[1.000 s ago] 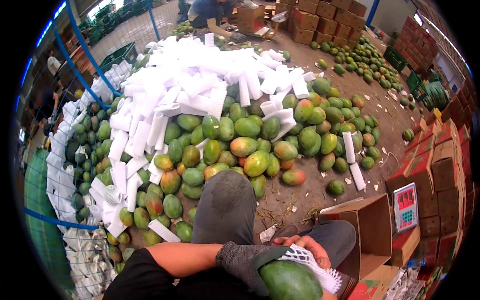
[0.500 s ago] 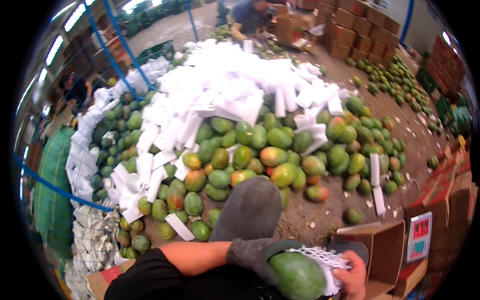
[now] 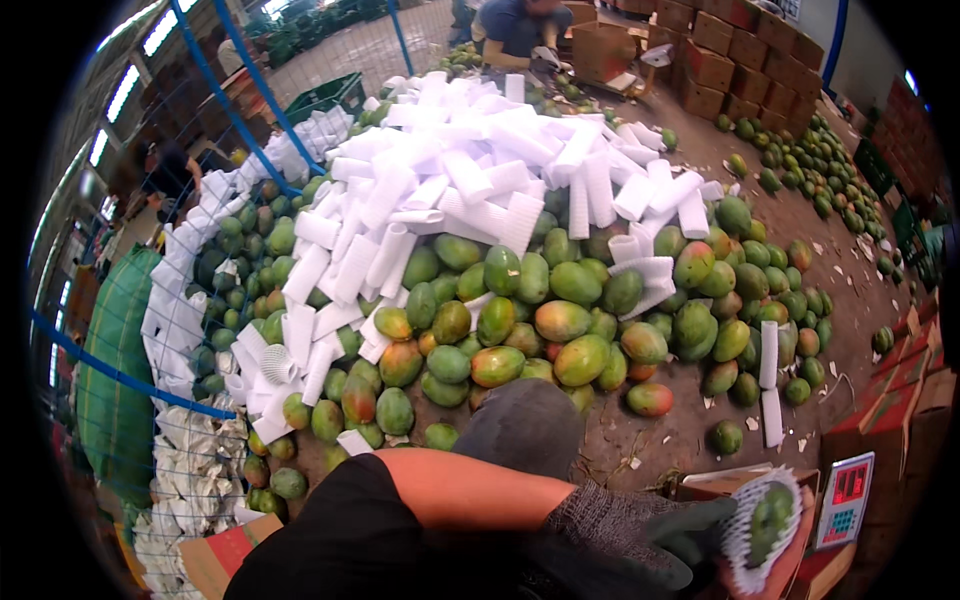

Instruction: The person sits on the floor and packs green mangoes into a cardboard box. They wrap each mango in a white foam net before placing it inside. After filling the box, they close the flaps and seal the package using a yellow tape dispenser.

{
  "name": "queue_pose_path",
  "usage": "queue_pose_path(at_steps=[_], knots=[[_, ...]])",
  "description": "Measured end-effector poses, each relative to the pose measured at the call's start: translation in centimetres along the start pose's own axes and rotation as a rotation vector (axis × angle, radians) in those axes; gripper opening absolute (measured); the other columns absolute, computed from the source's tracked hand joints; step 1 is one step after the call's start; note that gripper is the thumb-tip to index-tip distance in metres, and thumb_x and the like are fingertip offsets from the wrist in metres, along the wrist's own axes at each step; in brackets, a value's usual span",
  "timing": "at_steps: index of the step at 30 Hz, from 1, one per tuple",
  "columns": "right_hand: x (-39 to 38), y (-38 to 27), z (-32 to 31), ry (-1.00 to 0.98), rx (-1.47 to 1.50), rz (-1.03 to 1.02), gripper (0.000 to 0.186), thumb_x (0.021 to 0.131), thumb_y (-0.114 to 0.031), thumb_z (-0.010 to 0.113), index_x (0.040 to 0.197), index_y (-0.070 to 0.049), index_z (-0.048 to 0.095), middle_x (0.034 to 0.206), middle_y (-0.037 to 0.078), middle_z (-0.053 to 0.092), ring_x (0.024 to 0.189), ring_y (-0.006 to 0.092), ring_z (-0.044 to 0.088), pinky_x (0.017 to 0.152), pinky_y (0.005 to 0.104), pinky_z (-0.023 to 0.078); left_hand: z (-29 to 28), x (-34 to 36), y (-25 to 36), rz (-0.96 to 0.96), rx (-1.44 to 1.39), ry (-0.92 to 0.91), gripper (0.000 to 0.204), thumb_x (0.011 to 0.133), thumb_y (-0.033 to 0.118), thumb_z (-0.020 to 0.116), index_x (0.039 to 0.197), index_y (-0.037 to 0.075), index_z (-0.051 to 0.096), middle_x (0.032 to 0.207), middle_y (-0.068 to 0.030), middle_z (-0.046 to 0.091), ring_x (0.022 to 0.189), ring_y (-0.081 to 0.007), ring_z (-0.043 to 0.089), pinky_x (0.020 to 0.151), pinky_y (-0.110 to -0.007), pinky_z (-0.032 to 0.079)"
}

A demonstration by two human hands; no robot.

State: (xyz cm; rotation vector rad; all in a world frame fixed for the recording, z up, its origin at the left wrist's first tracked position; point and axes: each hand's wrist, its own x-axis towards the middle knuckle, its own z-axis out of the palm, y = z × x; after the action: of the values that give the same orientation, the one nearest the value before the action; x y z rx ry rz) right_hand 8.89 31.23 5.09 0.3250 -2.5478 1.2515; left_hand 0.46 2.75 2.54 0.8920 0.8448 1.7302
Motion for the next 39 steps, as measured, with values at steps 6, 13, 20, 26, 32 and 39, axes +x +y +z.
queue_pose_path(at_steps=[6, 13, 20, 26, 32, 39], knots=[[-8.3, 18.2, -11.1, 0.474, 0.254, 0.758, 0.089, 0.086, -0.019, 0.082, 0.159, -0.001, 0.036, 0.143, 0.014, 0.057, 0.126, 0.0265, 0.058, 0.111, 0.0416, 0.045, -23.5, -5.0, 8.6, -0.193, 1.371, 0.941, 0.036, 0.096, 0.025, 0.073, 0.126, 0.007, 0.070, 0.119, -0.0175, 0.072, 0.110, -0.0334, 0.070, 0.099, -0.042, 0.056], [-12.3, 26.6, -12.6, 0.284, -0.108, 0.756, 0.108, 0.073, -0.017, 0.084, 0.162, -0.002, 0.025, 0.157, 0.018, 0.043, 0.143, 0.0317, 0.047, 0.121, 0.0419, 0.035, -48.7, -17.9, 12.8, -0.742, 2.079, 1.296, 0.056, 0.087, 0.009, 0.060, 0.143, 0.013, 0.060, 0.154, -0.0130, 0.056, 0.136, -0.0389, 0.054, 0.114, -0.047, 0.047], [-5.4, 17.4, -3.2, 0.141, -0.698, 0.845, 0.105, 0.067, -0.026, 0.095, 0.153, -0.006, 0.040, 0.141, 0.020, 0.060, 0.128, 0.0356, 0.062, 0.111, 0.0436, 0.049, -53.1, -25.9, 10.9, -0.903, 2.411, 0.833, 0.012, 0.080, 0.003, 0.061, 0.086, 0.006, 0.071, 0.090, -0.0233, 0.072, 0.097, -0.0443, 0.066, 0.086, -0.053, 0.052], [-6.1, 19.3, -7.0, 0.139, -0.453, 1.167, 0.095, 0.072, -0.037, 0.092, 0.147, -0.002, 0.046, 0.131, 0.023, 0.066, 0.123, 0.0333, 0.065, 0.106, 0.0427, 0.052, -44.5, -23.3, 12.6, -0.537, 2.377, 0.863, 0.007, 0.083, 0.003, 0.066, 0.085, 0.002, 0.059, 0.087, -0.0169, 0.063, 0.094, -0.0395, 0.056, 0.087, -0.051, 0.046], [-7.4, 26.6, -1.7, -0.167, 0.368, 1.199, 0.096, 0.084, -0.044, 0.088, 0.149, 0.010, 0.044, 0.135, 0.024, 0.066, 0.122, 0.0294, 0.067, 0.103, 0.0393, 0.054, -29.7, -19.0, 14.9, -0.278, 2.217, 0.844, 0.010, 0.088, 0.002, 0.070, 0.090, 0.001, 0.060, 0.089, -0.0141, 0.062, 0.089, -0.0337, 0.059, 0.088, -0.042, 0.048], [-13.4, 36.0, 4.9, -0.770, -0.530, 0.728, 0.069, 0.098, -0.033, 0.064, 0.148, 0.010, 0.041, 0.144, 0.032, 0.059, 0.134, 0.0437, 0.059, 0.113, 0.0483, 0.047, -15.0, -3.9, 8.3, -0.044, 1.092, 0.936, 0.016, 0.086, -0.007, 0.073, 0.095, 0.001, 0.062, 0.099, -0.0079, 0.068, 0.095, -0.0184, 0.065, 0.090, -0.032, 0.052]])
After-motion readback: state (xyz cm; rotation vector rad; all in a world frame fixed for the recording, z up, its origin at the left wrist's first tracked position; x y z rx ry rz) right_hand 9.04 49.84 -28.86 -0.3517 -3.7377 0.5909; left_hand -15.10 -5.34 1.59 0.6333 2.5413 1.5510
